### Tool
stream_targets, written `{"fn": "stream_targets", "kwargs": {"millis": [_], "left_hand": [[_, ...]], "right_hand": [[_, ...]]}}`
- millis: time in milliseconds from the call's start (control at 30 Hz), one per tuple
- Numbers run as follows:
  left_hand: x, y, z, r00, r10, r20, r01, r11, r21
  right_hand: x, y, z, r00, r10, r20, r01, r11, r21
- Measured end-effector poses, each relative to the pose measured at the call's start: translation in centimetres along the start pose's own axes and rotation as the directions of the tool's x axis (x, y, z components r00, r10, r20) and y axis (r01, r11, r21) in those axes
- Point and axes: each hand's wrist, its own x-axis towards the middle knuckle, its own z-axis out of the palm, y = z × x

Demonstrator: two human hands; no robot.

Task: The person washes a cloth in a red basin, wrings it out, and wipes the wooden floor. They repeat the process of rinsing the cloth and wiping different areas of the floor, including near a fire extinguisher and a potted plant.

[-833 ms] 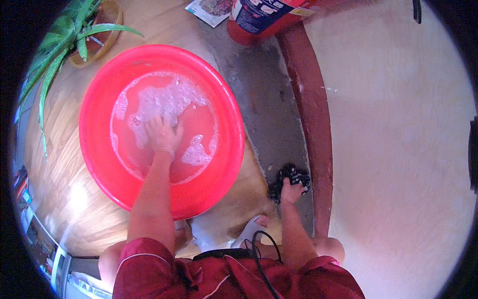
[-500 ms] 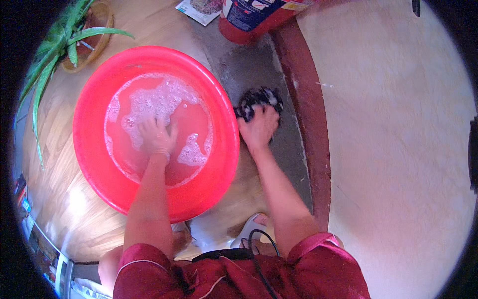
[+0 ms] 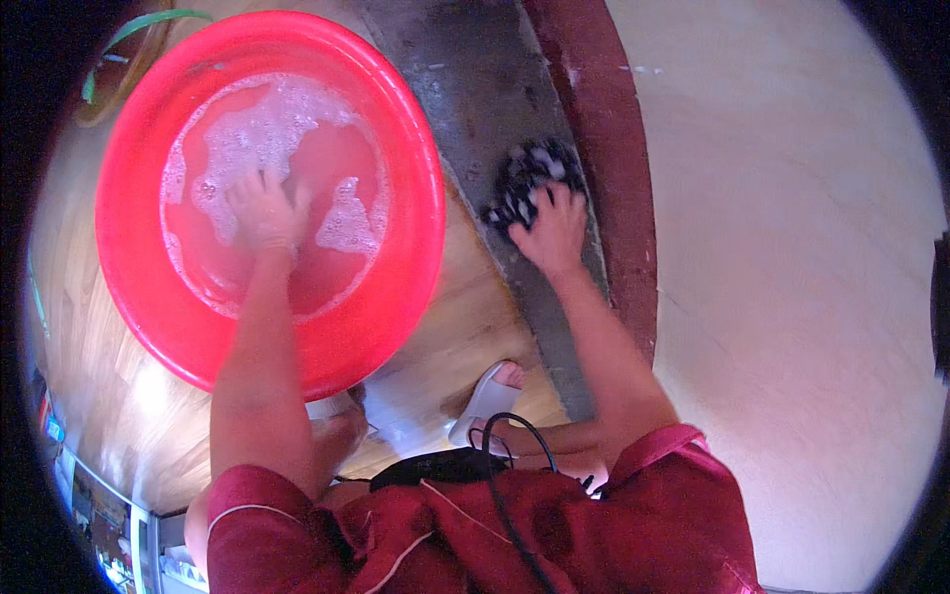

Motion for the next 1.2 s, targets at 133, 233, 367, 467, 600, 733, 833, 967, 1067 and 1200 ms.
{"fn": "stream_targets", "kwargs": {"millis": [133, 233, 367, 467, 600, 733, 833, 967, 1067, 1200], "left_hand": [[0.0, 0.5, 0.3, 0.994, -0.041, 0.104, 0.036, 0.998, 0.052], [0.1, 0.4, 0.1, 0.981, -0.077, 0.181, 0.057, 0.992, 0.116], [-0.6, -1.4, 0.3, 0.995, -0.040, 0.095, 0.028, 0.992, 0.119], [0.3, 1.2, 0.0, 0.994, -0.022, 0.106, 0.007, 0.990, 0.139], [1.2, 1.2, -1.9, 0.866, -0.174, 0.469, 0.026, 0.952, 0.304], [0.6, 0.2, -0.3, 0.896, -0.139, 0.422, 0.010, 0.956, 0.294], [1.5, 0.3, -1.4, 0.860, -0.073, 0.505, -0.026, 0.982, 0.185], [4.8, 3.2, -6.7, 0.752, 0.017, 0.659, 0.230, 0.930, -0.287], [3.8, 6.7, -10.3, 0.841, 0.076, 0.535, 0.336, 0.701, -0.629], [-0.5, 13.1, -13.4, 0.917, 0.112, 0.383, 0.215, 0.671, -0.710]], "right_hand": [[-10.3, 2.9, 1.0, 0.942, 0.330, 0.057, -0.334, 0.939, 0.087], [-17.2, 1.3, 2.3, 0.797, 0.597, 0.088, -0.586, 0.732, 0.347], [-22.0, 1.0, 4.7, 0.336, 0.928, 0.159, -0.559, 0.060, 0.827], [-25.1, 10.4, 8.8, 0.128, 0.979, 0.159, -0.687, -0.028, 0.726], [-12.8, 5.7, 4.1, -0.021, 0.987, 0.162, -0.971, -0.058, 0.231], [-8.1, 1.3, 5.0, 0.460, 0.887, -0.043, -0.876, 0.462, 0.139], [-3.1, -3.6, 3.1, 0.834, 0.548, -0.057, -0.536, 0.832, 0.144], [2.6, -5.4, 0.8, 0.970, 0.205, -0.134, -0.064, 0.739, 0.670], [3.9, -7.9, -1.8, 0.954, 0.253, -0.161, -0.036, 0.630, 0.775], [4.7, -8.8, -2.1, 0.999, -0.001, -0.045, 0.014, 0.956, 0.294]]}}
